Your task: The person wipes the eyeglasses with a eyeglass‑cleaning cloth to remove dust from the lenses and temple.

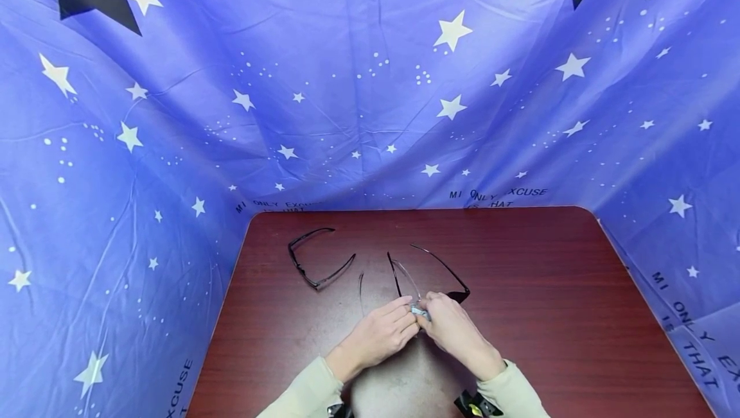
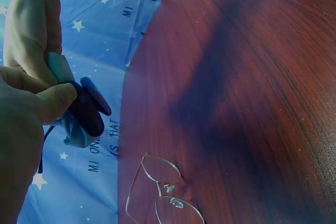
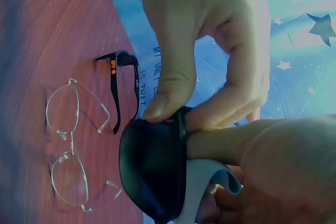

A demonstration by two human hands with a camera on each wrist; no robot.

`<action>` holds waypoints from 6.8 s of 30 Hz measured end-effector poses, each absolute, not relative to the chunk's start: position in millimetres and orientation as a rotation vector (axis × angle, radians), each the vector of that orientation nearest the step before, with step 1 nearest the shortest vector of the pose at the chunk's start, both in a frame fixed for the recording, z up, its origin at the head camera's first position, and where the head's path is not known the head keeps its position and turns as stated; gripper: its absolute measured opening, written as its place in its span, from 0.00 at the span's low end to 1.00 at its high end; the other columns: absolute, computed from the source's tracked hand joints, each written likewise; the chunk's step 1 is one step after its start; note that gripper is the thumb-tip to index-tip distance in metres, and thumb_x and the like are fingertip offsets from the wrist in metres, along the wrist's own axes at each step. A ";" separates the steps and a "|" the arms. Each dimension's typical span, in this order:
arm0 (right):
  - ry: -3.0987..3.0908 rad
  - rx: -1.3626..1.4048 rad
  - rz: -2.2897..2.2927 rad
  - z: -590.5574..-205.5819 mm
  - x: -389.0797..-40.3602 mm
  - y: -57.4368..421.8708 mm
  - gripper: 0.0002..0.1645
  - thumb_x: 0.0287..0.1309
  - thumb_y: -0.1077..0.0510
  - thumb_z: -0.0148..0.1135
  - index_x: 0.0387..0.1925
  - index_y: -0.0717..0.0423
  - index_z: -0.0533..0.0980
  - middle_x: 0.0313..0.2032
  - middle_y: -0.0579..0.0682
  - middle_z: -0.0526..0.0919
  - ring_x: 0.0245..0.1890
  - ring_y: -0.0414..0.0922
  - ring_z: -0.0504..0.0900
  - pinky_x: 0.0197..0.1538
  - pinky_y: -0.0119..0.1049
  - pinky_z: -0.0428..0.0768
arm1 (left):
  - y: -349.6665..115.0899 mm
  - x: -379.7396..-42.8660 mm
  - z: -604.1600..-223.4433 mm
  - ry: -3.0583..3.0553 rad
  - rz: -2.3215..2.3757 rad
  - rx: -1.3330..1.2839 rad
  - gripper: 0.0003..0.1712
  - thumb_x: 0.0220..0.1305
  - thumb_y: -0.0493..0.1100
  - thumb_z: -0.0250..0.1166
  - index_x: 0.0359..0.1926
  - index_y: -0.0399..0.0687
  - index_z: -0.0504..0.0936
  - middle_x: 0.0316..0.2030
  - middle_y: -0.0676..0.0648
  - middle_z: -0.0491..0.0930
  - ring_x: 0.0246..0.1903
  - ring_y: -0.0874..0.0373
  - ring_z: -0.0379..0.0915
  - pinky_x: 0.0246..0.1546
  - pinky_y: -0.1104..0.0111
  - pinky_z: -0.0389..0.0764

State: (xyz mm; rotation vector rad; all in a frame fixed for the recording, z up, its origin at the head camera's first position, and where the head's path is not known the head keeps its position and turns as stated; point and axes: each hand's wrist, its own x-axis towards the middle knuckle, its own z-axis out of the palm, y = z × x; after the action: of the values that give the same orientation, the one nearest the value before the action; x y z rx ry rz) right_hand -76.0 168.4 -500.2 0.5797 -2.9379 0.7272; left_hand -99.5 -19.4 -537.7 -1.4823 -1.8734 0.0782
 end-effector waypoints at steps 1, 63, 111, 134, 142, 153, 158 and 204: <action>-2.939 0.588 0.735 -500.2 -75.7 168.3 0.07 0.53 0.62 0.74 0.26 0.53 0.82 0.22 0.42 0.72 0.26 0.47 0.75 0.27 0.39 0.72 | -19.6 -99.6 -538.7 -1.870 0.077 -1.482 0.15 0.72 0.38 0.48 0.39 0.52 0.83 0.43 0.54 0.84 0.48 0.60 0.80 0.70 0.62 0.72; -2.983 0.493 0.876 -502.9 -78.4 171.1 0.08 0.58 0.58 0.72 0.25 0.49 0.82 0.23 0.37 0.73 0.24 0.37 0.72 0.26 0.35 0.70 | -29.1 -98.7 -539.3 -1.904 -0.010 -1.470 0.14 0.73 0.38 0.49 0.36 0.51 0.81 0.41 0.54 0.84 0.47 0.60 0.80 0.70 0.62 0.72; -2.941 0.149 0.538 -514.6 -83.3 204.3 0.06 0.57 0.59 0.72 0.27 0.54 0.83 0.24 0.52 0.84 0.21 0.56 0.80 0.22 0.49 0.73 | -32.5 -95.2 -543.0 -1.848 -0.124 -1.540 0.10 0.72 0.40 0.52 0.34 0.52 0.78 0.38 0.54 0.80 0.45 0.58 0.81 0.70 0.58 0.72; -3.052 0.082 0.595 -513.9 -89.7 210.2 0.05 0.58 0.56 0.70 0.28 0.51 0.83 0.24 0.52 0.83 0.23 0.54 0.81 0.23 0.51 0.74 | -33.7 -92.7 -544.2 -1.869 -0.143 -1.523 0.11 0.74 0.40 0.52 0.33 0.52 0.78 0.38 0.54 0.80 0.47 0.58 0.80 0.72 0.61 0.70; -3.085 0.104 0.704 -508.8 -86.4 198.3 0.05 0.59 0.55 0.70 0.28 0.49 0.84 0.22 0.49 0.83 0.23 0.49 0.81 0.24 0.49 0.75 | -33.6 -93.8 -545.6 -1.865 -0.144 -1.514 0.10 0.72 0.40 0.53 0.34 0.52 0.79 0.39 0.54 0.81 0.49 0.57 0.80 0.73 0.61 0.69; -3.035 0.092 0.567 -509.7 -88.7 206.4 0.06 0.59 0.57 0.70 0.27 0.52 0.83 0.24 0.53 0.85 0.22 0.56 0.80 0.24 0.50 0.73 | -34.2 -95.5 -547.4 -1.850 -0.122 -1.504 0.11 0.73 0.41 0.52 0.34 0.52 0.80 0.39 0.54 0.81 0.47 0.58 0.80 0.70 0.62 0.72; -3.029 0.074 0.563 -509.6 -89.0 208.4 0.05 0.60 0.57 0.69 0.28 0.53 0.84 0.26 0.54 0.86 0.23 0.57 0.81 0.24 0.50 0.74 | -33.5 -95.0 -547.2 -1.851 -0.121 -1.493 0.12 0.73 0.40 0.52 0.34 0.52 0.80 0.39 0.54 0.81 0.47 0.59 0.80 0.71 0.62 0.70; -3.097 0.057 0.648 -509.1 -83.5 205.3 0.15 0.62 0.53 0.68 0.20 0.46 0.76 0.18 0.47 0.76 0.19 0.49 0.77 0.21 0.48 0.71 | -28.8 -95.1 -548.5 -1.862 -0.066 -1.480 0.14 0.74 0.40 0.49 0.34 0.53 0.80 0.37 0.55 0.81 0.46 0.60 0.80 0.70 0.63 0.72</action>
State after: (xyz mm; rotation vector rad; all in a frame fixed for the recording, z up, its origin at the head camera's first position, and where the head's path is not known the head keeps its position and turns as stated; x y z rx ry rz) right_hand -83.5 205.3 -509.1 0.0572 -3.0968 0.6475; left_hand -95.1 -28.8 -548.5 -1.4798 -1.8619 -0.0658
